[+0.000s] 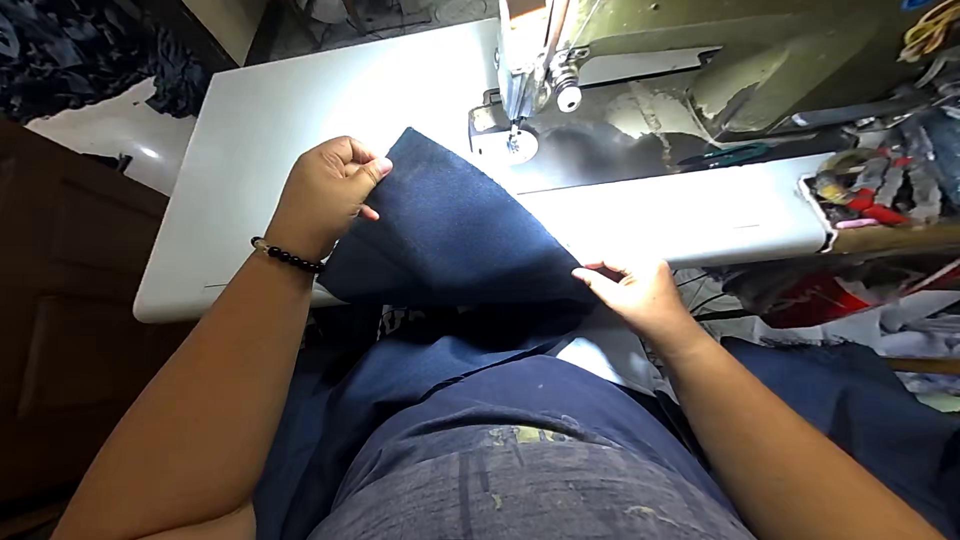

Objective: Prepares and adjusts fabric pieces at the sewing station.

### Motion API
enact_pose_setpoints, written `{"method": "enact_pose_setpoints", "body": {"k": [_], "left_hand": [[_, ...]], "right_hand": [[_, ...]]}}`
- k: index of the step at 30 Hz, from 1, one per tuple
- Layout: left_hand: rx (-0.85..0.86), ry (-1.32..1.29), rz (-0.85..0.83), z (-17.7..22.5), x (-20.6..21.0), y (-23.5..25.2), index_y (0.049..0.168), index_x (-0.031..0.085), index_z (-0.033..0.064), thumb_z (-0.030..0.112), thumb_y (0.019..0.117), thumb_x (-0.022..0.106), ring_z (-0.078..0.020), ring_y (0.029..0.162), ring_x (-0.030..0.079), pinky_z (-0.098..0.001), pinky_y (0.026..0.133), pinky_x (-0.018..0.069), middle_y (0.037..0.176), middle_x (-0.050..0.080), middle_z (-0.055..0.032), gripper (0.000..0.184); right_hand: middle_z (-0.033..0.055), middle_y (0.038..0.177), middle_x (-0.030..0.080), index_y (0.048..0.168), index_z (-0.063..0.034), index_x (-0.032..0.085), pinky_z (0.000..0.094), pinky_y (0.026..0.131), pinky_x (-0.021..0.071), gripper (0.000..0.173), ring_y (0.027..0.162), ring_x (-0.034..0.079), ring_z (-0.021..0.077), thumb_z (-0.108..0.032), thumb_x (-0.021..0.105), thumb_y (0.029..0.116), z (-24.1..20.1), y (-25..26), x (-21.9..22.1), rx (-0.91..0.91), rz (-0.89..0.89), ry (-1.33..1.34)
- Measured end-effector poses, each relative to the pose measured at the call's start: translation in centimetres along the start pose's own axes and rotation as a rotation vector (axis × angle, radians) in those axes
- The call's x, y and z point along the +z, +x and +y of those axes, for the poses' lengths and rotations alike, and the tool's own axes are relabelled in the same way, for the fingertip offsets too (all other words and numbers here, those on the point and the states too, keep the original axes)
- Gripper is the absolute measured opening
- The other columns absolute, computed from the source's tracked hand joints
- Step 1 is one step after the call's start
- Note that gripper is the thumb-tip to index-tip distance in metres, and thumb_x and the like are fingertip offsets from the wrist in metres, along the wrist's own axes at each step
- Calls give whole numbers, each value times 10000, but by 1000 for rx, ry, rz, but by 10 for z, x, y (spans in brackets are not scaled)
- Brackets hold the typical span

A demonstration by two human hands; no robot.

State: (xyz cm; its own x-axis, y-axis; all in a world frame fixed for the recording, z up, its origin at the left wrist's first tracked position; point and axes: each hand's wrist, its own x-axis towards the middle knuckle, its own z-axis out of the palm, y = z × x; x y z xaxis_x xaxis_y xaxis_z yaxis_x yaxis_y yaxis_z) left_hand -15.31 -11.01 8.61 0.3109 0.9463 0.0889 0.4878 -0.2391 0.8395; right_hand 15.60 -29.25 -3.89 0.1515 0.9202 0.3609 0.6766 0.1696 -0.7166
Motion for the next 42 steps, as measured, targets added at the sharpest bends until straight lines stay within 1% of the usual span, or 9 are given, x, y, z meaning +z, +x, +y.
{"method": "enact_pose_setpoints", "body": {"k": [7, 10, 13, 21, 32, 36, 39, 40, 42], "left_hand": [[30, -1, 24, -2, 1, -1, 1038, 610, 134, 199, 1011, 654, 56, 610, 623, -131, 520, 509, 792, 678, 111, 83], [39, -8, 31, -3, 2, -2, 1060, 619, 135, 184, 1011, 651, 64, 604, 621, -125, 511, 505, 792, 683, 123, 76], [36, -8, 38, -4, 2, -2, 1051, 614, 143, 186, 1013, 648, 70, 597, 618, -125, 510, 510, 785, 680, 132, 67], [16, -9, 33, -3, 2, -3, 1048, 596, 145, 168, 1025, 625, 68, 610, 618, -125, 522, 516, 784, 662, 130, 43], [-8, -48, 39, -4, 2, -3, 1044, 598, 125, 178, 1022, 634, 28, 646, 661, -172, 541, 559, 809, 684, 96, 68], [-16, -74, 42, -3, 2, -4, 1051, 594, 104, 175, 1026, 627, -2, 687, 687, -209, 596, 595, 828, 689, 67, 83], [33, -33, 59, 2, -20, -7, 1147, 609, 62, 202, 1039, 601, -10, 774, 668, -246, 698, 592, 933, 677, 49, 177], [98, -15, 66, 0, -40, -7, 1156, 600, 84, 226, 1044, 583, 12, 787, 663, -234, 711, 592, 944, 669, 84, 181], [276, -3, 67, -21, -104, -1, 1203, 576, 175, 294, 1064, 544, 48, 855, 679, -203, 745, 602, 1005, 678, 168, 186]], "right_hand": [[68, 814, 723, 906, -25, 767, 271, 695, 562, 91, 732, 665, 83, -85, 699, 914, -1, 0, 0, 2, 29, 0], [76, 842, 730, 929, -19, 765, 267, 724, 573, 75, 758, 678, 88, -68, 712, 909, 0, 0, 0, -3, 40, 23], [74, 834, 730, 919, -23, 766, 269, 695, 573, 69, 728, 672, 87, -67, 714, 906, 0, 0, 2, 5, 48, 31], [69, 829, 734, 899, -28, 766, 287, 714, 572, 51, 746, 679, 91, -70, 738, 889, 1, 2, 3, 32, 55, 46], [60, 794, 727, 897, -36, 766, 291, 666, 571, 76, 695, 670, 90, -79, 706, 915, 0, 3, 2, 46, 35, 22], [52, 811, 732, 915, -49, 772, 301, 675, 567, 81, 714, 672, 85, -95, 705, 921, -2, 5, 1, 49, 27, -11], [103, 757, 709, 915, -18, 772, 383, 626, 534, 158, 656, 638, 176, -127, 661, 939, -16, 32, -4, -115, 62, -149], [121, 776, 711, 898, -6, 767, 394, 662, 531, 163, 698, 651, 210, -118, 653, 931, -29, 48, -6, -229, 93, -191], [178, 932, 743, 887, 3, 755, 435, 867, 546, 141, 946, 701, 318, -80, 649, 928, -68, 89, -11, -478, 121, -206]]}}
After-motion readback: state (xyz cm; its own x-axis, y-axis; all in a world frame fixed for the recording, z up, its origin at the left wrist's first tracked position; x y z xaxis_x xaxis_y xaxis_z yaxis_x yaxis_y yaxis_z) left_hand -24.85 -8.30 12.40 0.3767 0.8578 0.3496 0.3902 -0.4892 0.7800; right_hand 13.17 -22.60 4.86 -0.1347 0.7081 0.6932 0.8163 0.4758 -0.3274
